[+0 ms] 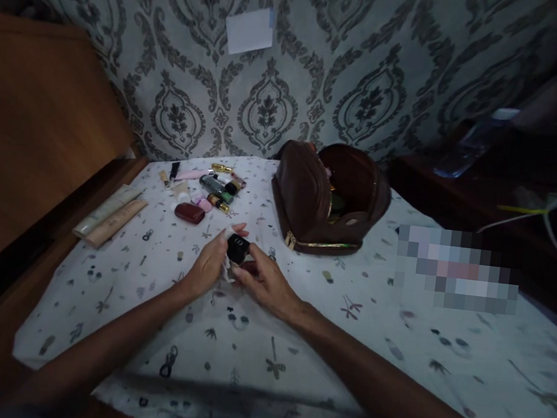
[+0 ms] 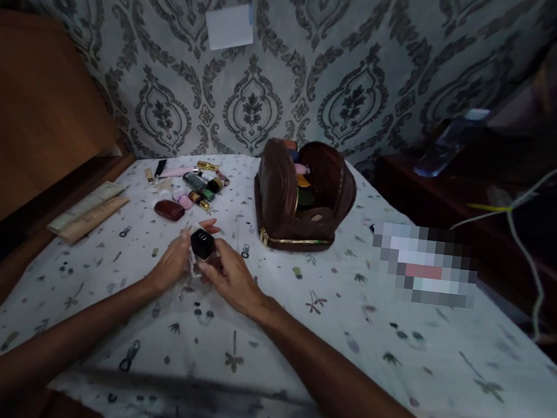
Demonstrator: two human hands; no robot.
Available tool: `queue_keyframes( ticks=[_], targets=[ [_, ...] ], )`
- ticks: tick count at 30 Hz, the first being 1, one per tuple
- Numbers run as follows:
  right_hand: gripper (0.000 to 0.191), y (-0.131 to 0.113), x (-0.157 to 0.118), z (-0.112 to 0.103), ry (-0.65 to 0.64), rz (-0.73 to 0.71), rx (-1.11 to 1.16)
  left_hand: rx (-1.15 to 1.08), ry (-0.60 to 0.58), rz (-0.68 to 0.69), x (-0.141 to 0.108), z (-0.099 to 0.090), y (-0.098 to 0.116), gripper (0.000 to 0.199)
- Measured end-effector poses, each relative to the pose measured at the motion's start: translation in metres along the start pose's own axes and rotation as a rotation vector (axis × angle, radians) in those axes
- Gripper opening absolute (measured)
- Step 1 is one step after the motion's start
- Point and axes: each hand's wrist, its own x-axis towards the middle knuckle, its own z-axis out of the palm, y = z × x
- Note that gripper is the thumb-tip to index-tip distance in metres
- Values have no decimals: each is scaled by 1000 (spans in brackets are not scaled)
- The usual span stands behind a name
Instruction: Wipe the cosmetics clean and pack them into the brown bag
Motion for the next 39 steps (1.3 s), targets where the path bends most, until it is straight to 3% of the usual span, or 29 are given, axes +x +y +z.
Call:
queue_keyframes(
  ticks=[6, 11, 14, 18, 21, 24, 27, 29, 32, 35, 39],
  targets=[
    [41, 5, 5, -4, 30, 74, 145, 523, -375, 188, -17, -19, -24, 76],
    [45, 0, 10, -6, 2, 143, 253, 742, -449, 263, -23, -28, -25, 64],
    [47, -3, 12, -8, -29, 183, 283, 821, -438, 281, -24, -27, -20, 54],
    [49, -1, 11, -8, -62, 224, 296, 940, -387, 207, -28, -25, -13, 32],
    [53, 4, 12, -5, -4, 211, 347, 825, -320, 171, -28, -28, -8, 25],
    [57, 7, 14, -3, 101, 203, 372, 649, -134, 130, -22, -35, 4, 19],
    [56, 7, 15, -4, 91, 228, 388, 599, 100, 121, -13, -40, 25, 17],
    [57, 7, 15, -5, 59, 208, 403, 598, 160, 227, -7, -39, 38, 16],
    [57, 8, 15, -5, 3, 164, 439, 633, 84, 471, -2, -30, 46, 30],
    [52, 9, 15, -5, -24, 158, 452, 726, 2, 644, 1, -21, 42, 39],
    [56, 9, 16, -5, -41, 162, 473, 750, 42, 735, -3, -17, 30, 45]
  ],
)
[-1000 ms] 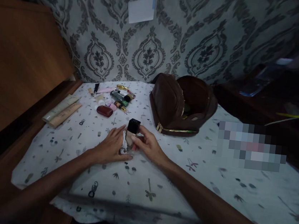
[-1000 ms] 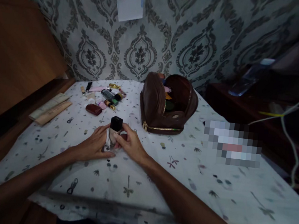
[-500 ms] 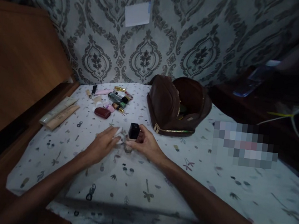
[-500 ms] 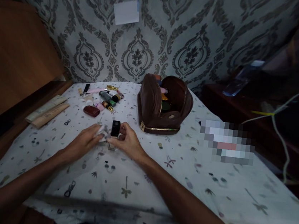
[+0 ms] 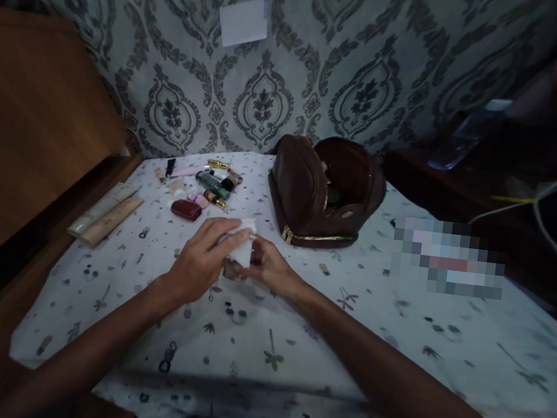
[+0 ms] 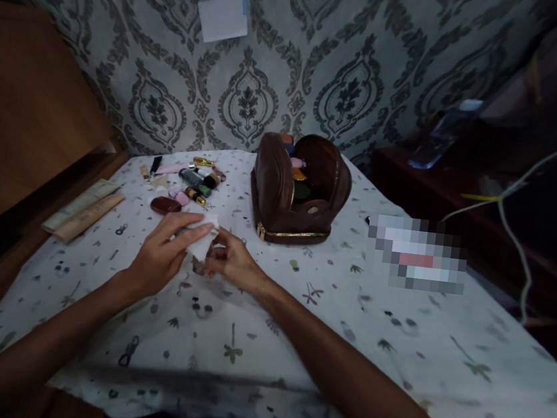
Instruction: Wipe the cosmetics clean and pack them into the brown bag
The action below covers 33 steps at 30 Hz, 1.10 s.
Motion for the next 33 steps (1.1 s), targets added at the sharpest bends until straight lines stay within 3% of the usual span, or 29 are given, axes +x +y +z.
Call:
queue_keyframes(
  ticks=[4, 6, 11, 18, 23, 25, 28, 33],
  targets=[
    [53, -1, 0, -1, -19, 5, 56, 11, 73, 17, -21, 5, -2, 41],
    [48, -2, 0, -3, -18, 1, 68, 13, 54, 12, -32, 10, -2, 38],
    [55, -2, 1, -10, -40, 33, 142, -31, -24, -15, -49, 16, -3, 37],
    [37, -1, 1, -12, 16, 50, 241, -207, -218, -98, -62, 4, -10, 40],
    [55, -3, 2, -9, 26, 56, 85, -286, -360, -203, -66, 1, -12, 45],
    [51, -3, 1, -8, 39, 71, -5, -330, -374, -237, -61, -4, -11, 46],
    [43, -2, 1, -7, 51, 71, -90, -349, -294, -300, -48, -17, -7, 45],
    [46, -3, -1, -4, 22, 62, -99, -163, -4, -342, -18, -28, -2, 39]
  ],
)
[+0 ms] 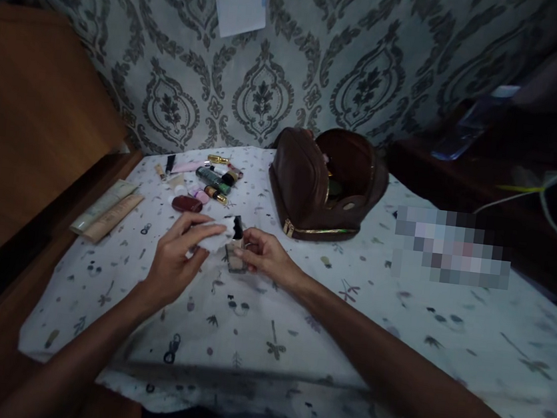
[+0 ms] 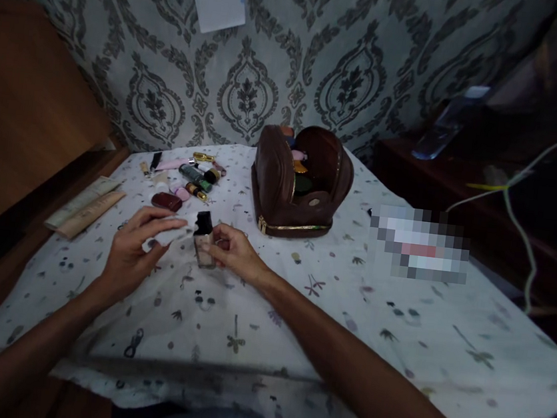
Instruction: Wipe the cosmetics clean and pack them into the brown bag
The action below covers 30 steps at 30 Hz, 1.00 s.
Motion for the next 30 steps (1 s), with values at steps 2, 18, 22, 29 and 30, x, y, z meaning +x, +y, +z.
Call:
queue_keyframes(
  ticks=[2, 18, 22, 29, 30],
  targets=[
    [45, -2, -2, 1, -25, -11, 47, 73, 12, 32, 7, 6, 1, 42],
    [47, -2, 1, -2, 30, -53, 91, -53, -373, 100, -43, 31, -6, 57],
    [46, 1, 0, 1, 7, -113, -37, -219, -365, 16, -34, 24, -6, 54],
    [48, 6, 0, -4, -59, -116, -76, -378, -60, -115, -9, 7, 4, 26],
    [48, 6, 0, -5, -69, -112, -77, -384, 8, -143, -6, 6, 4, 23]
  ],
)
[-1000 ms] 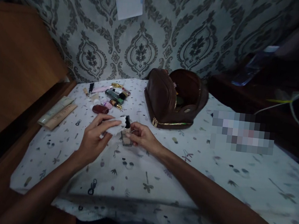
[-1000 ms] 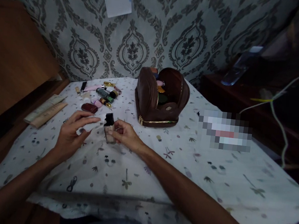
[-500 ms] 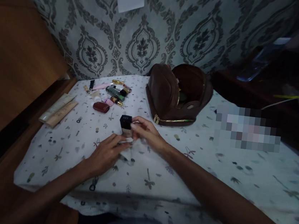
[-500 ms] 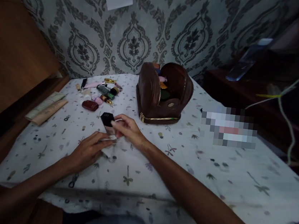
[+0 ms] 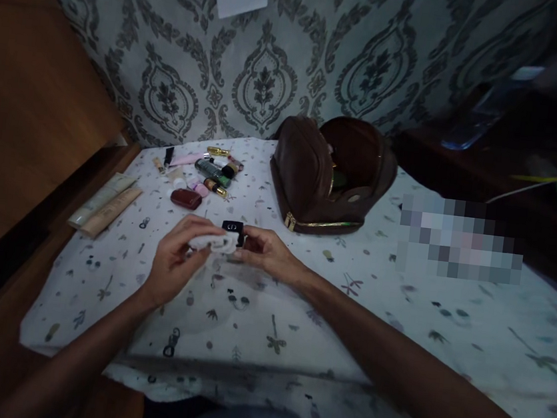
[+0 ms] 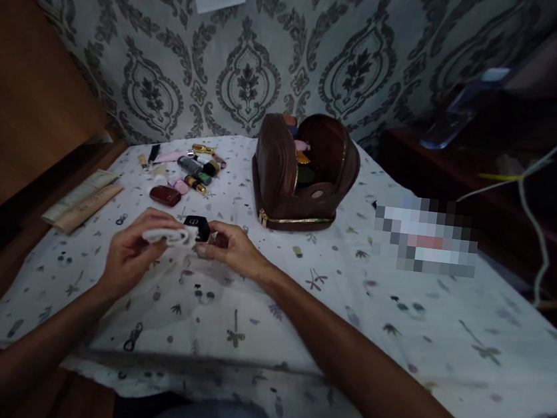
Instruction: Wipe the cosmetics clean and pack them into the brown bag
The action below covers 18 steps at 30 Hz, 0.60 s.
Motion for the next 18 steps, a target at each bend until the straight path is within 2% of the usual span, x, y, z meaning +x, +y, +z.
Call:
queue_keyframes(
  ticks=[2, 3, 5, 9, 12, 15, 18],
  targets=[
    [49, 0, 0, -2, -15, 8, 2, -46, 95, -46, 4, 3, -3, 19],
    [49, 1, 0, -3, -15, 8, 8, -92, 106, -83, 4, 6, -6, 17],
    [51, 1, 1, -5, -4, -6, 34, -231, 75, -198, 1, 14, -15, 16],
    [52, 0, 1, -4, -3, -18, 74, -516, 34, -545, -11, 28, -33, 20],
    [48, -3, 0, -1, -7, -2, 16, -555, 17, -705, -14, 29, -37, 20],
    [48, -3, -1, 2, 28, -1, -72, -502, 42, -690, -10, 23, -30, 19],
    [50, 1, -1, 4, 69, -18, -144, -448, 125, -573, 1, 18, -18, 23]
  ],
)
